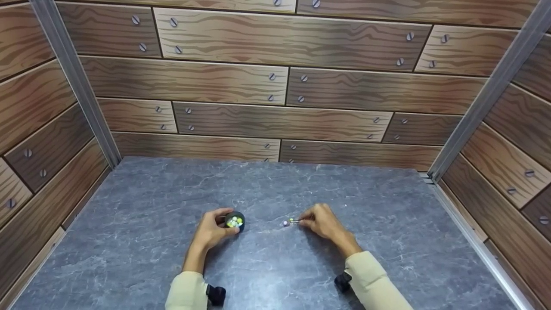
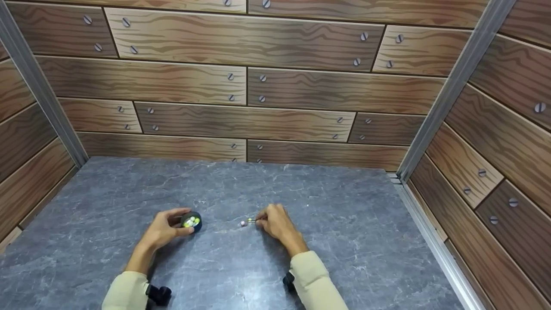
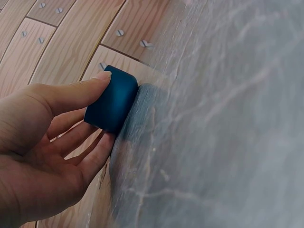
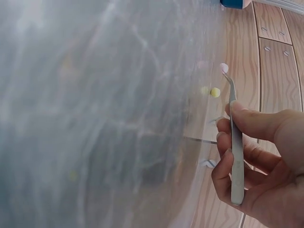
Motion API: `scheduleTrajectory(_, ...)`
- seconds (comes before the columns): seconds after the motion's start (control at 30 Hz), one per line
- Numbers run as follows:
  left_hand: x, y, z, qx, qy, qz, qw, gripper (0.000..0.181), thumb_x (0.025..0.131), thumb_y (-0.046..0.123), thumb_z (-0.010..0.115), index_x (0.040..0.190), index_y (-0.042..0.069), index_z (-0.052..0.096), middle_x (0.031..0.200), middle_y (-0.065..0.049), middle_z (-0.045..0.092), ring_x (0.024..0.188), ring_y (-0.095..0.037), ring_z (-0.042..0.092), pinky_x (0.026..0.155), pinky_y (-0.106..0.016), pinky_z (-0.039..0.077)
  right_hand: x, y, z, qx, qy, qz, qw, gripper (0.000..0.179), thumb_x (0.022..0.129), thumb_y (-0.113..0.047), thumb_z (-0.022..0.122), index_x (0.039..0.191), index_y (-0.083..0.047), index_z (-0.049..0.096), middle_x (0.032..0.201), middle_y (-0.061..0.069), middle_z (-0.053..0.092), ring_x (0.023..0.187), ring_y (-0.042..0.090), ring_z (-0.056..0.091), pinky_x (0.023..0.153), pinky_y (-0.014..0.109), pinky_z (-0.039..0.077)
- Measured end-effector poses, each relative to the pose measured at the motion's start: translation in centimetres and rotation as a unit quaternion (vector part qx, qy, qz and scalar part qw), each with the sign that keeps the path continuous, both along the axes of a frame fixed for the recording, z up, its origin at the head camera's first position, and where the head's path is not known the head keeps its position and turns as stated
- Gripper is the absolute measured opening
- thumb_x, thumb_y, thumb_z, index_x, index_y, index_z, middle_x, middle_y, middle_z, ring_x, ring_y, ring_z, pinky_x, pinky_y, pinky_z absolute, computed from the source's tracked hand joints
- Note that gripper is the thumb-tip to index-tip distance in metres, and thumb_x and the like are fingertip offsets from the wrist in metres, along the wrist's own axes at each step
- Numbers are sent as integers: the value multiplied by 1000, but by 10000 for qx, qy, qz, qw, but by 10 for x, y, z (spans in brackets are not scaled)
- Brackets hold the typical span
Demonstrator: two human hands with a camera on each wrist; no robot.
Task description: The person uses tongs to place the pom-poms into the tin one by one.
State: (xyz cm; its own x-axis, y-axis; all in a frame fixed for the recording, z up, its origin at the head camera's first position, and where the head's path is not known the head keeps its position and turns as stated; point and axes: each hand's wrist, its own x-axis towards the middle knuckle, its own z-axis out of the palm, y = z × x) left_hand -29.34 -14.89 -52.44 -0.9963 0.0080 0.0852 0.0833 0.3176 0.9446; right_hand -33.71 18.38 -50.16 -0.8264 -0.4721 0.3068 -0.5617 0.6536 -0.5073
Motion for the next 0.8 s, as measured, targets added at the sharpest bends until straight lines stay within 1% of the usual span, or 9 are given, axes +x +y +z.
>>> scheduleTrajectory(0.17, -1, 0, 0, -90, -61, 23, 9999, 60, 78, -6, 84, 134, -5, 64, 133, -28, 66, 122, -43, 66, 101, -48, 58, 0, -2, 4, -54, -4, -66, 10000, 6, 86, -2, 79, 90, 0, 83, 84, 15, 80, 66, 3, 59, 58, 17, 49)
scheduleTrajectory(0.27, -1, 0, 0, -67, -100, 44, 9999, 60, 79, -6, 84, 135, -4, 64, 133, -27, 66, 123, -42, 66, 101, -48, 58, 0, -5, 7, -118, -59, -112, 9998, 6, 86, -1, 78, 90, 0, 83, 84, 16, 80, 64, 3, 58, 56, 17, 49)
scheduleTrajectory(0.33, -1, 0, 0, -46, -68, 44, 10000, 60, 79, -6, 84, 135, -5, 64, 133, -28, 66, 122, -42, 66, 101, -48, 58, 0, -9, 10, -163, -99, -125, 9997, 6, 87, -2, 78, 91, 0, 83, 85, 16, 80, 64, 3, 59, 56, 16, 49)
scheduleTrajectory(0.53, -1, -1, 0, -96, -69, 78, 9999, 59, 78, -5, 85, 134, -4, 65, 133, -25, 67, 120, -40, 68, 99, -47, 58, -1, -22, 17, -260, -142, -82, 9995, 6, 87, -3, 79, 91, 0, 83, 85, 15, 80, 66, 4, 60, 56, 16, 49)
scheduleTrajectory(0.8, -1, -1, -2, -112, -50, 38, 9999, 60, 78, -5, 85, 134, -5, 64, 134, -27, 66, 122, -42, 67, 100, -47, 58, -1, -34, 18, -298, -109, 16, 9995, 6, 87, -2, 78, 90, 1, 82, 83, 15, 79, 63, 3, 57, 54, 15, 46)
